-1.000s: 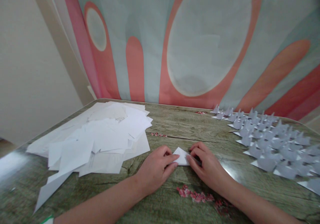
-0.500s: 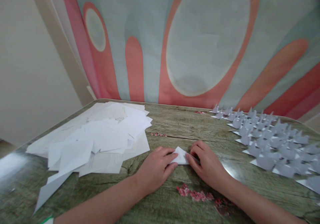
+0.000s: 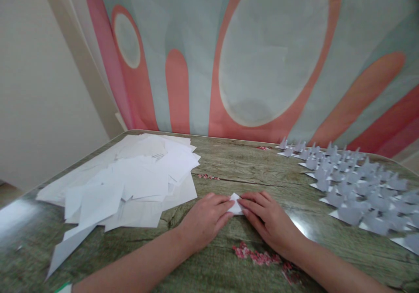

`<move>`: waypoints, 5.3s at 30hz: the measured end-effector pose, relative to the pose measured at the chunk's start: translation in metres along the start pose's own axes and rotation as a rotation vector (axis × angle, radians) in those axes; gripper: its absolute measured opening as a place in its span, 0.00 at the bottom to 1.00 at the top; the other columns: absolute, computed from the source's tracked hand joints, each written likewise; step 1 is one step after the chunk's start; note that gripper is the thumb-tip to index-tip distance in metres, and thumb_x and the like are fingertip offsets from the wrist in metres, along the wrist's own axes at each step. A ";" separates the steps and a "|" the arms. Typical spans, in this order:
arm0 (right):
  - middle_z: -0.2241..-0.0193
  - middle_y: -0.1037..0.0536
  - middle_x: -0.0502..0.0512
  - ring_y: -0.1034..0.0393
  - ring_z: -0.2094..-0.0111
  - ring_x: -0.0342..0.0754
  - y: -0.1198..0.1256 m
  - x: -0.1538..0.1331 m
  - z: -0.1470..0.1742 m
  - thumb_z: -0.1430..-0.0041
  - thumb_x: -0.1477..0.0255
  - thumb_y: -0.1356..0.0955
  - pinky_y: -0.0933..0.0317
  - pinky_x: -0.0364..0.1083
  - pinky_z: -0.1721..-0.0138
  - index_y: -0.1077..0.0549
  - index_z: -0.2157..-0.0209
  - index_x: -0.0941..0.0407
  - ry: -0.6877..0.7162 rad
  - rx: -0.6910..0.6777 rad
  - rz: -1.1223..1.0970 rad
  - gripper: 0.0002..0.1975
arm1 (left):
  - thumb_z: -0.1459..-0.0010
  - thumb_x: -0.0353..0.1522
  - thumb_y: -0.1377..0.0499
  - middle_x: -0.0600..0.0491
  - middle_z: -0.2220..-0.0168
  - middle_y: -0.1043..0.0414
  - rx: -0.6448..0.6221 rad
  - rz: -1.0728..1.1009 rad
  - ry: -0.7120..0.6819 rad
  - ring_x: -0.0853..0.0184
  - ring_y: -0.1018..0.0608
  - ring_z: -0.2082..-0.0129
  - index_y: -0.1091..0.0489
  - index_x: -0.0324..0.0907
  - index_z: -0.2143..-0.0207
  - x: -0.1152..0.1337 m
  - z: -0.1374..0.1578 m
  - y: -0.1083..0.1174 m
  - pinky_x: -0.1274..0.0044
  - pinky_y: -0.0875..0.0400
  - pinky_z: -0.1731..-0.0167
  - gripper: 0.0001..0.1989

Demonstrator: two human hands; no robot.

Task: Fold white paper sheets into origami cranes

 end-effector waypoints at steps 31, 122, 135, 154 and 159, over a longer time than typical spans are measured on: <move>0.57 0.29 0.59 0.37 0.58 0.51 -0.002 -0.001 0.000 0.40 0.74 0.39 0.37 0.52 0.58 0.29 0.55 0.55 0.019 -0.030 0.036 0.13 | 0.38 0.31 0.52 0.51 0.48 0.33 -0.029 -0.147 -0.074 0.66 0.30 0.52 0.38 0.42 0.49 0.002 0.000 -0.003 0.70 0.39 0.52 0.15; 0.58 0.27 0.63 0.37 0.56 0.56 0.005 -0.022 0.017 0.49 0.73 0.32 0.43 0.53 0.55 0.29 0.55 0.63 0.161 -0.108 0.574 0.18 | 0.43 0.46 0.49 0.45 0.44 0.42 -0.172 -0.268 -0.105 0.56 0.37 0.47 0.39 0.44 0.49 0.020 0.002 0.011 0.63 0.43 0.49 0.24; 0.60 0.26 0.63 0.37 0.57 0.56 0.005 -0.022 0.015 0.48 0.73 0.32 0.41 0.53 0.58 0.29 0.55 0.64 0.152 -0.136 0.572 0.17 | 0.45 0.49 0.49 0.42 0.44 0.40 -0.192 -0.382 -0.025 0.53 0.44 0.41 0.32 0.37 0.54 0.039 0.006 0.017 0.62 0.47 0.45 0.27; 0.65 0.24 0.58 0.34 0.62 0.52 0.014 -0.012 0.013 0.50 0.80 0.33 0.41 0.51 0.59 0.24 0.67 0.59 0.040 -0.128 0.407 0.08 | 0.47 0.42 0.43 0.41 0.54 0.30 -0.200 -0.489 0.054 0.56 0.33 0.50 0.29 0.33 0.58 0.041 0.010 0.027 0.66 0.41 0.48 0.22; 0.62 0.26 0.55 0.35 0.61 0.50 0.015 -0.002 0.010 0.46 0.77 0.35 0.40 0.50 0.59 0.28 0.58 0.55 -0.100 -0.037 0.137 0.12 | 0.43 0.35 0.46 0.47 0.68 0.28 -0.221 -0.409 0.101 0.60 0.28 0.62 0.28 0.36 0.68 0.030 0.002 0.031 0.67 0.33 0.60 0.11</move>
Point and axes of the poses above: each hand's wrist, its own z-axis away from the middle knuckle, its own y-axis out of the back of the hand, x = y × z, the point moved 1 cm from there along -z, towards the middle knuckle
